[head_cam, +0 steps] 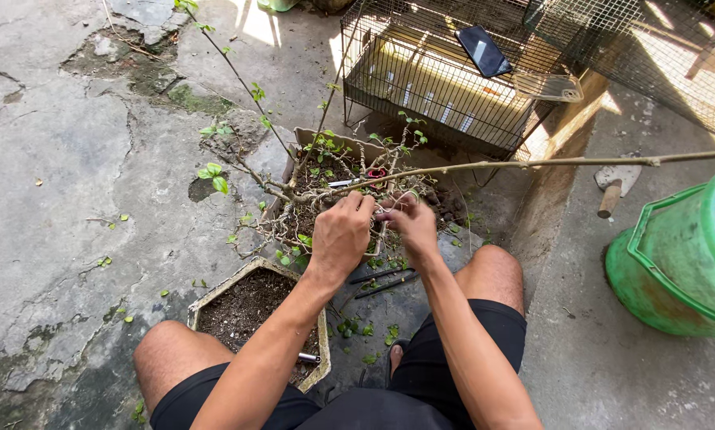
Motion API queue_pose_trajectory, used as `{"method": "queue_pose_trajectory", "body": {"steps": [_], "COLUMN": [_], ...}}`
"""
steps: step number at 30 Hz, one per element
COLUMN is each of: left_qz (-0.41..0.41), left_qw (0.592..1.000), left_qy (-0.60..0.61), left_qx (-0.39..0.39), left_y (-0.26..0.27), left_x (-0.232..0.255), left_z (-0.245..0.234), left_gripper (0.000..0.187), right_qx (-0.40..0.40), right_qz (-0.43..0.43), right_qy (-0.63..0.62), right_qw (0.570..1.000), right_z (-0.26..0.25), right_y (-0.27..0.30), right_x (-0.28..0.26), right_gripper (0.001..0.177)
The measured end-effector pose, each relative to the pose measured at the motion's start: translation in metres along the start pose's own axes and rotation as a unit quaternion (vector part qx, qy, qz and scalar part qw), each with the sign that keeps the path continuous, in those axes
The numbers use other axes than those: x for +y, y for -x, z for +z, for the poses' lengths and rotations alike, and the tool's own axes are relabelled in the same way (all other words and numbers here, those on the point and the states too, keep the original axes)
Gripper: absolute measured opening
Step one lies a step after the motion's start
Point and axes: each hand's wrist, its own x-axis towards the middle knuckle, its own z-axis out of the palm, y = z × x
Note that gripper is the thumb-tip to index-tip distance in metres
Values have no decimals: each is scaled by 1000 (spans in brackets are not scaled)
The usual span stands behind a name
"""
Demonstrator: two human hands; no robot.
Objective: The person wraps wire around the branches of a bonsai tree by hand and using pliers, then cuts the wire with a pair of snips.
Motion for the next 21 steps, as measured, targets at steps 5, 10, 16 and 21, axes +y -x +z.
{"method": "queue_pose_trajectory", "body": {"steps": [5, 10, 16, 21], "left_qz": [7, 13, -16, -71], "left_qw": [1000, 999, 999, 995], "left_qy": [-22, -40, 25, 66], "left_qx": [6, 13, 34, -22], "left_y": [0, 0, -2, -11], "left_x": [-6, 0, 7, 8], "left_z": [15, 11, -12, -18], "left_gripper": [9, 13, 26, 13], "right_qx": [208, 117, 68, 105], "right_qz": [-319, -351, -327, -282], "right_qy": [-14, 387, 456, 435], "right_qw": [925, 845, 825, 849], "right_z": [-9, 26, 36, 36], "right_y": [42, 67, 69, 80], "right_x": [-51, -121, -128, -109], "right_gripper": [17, 24, 22, 24]}}
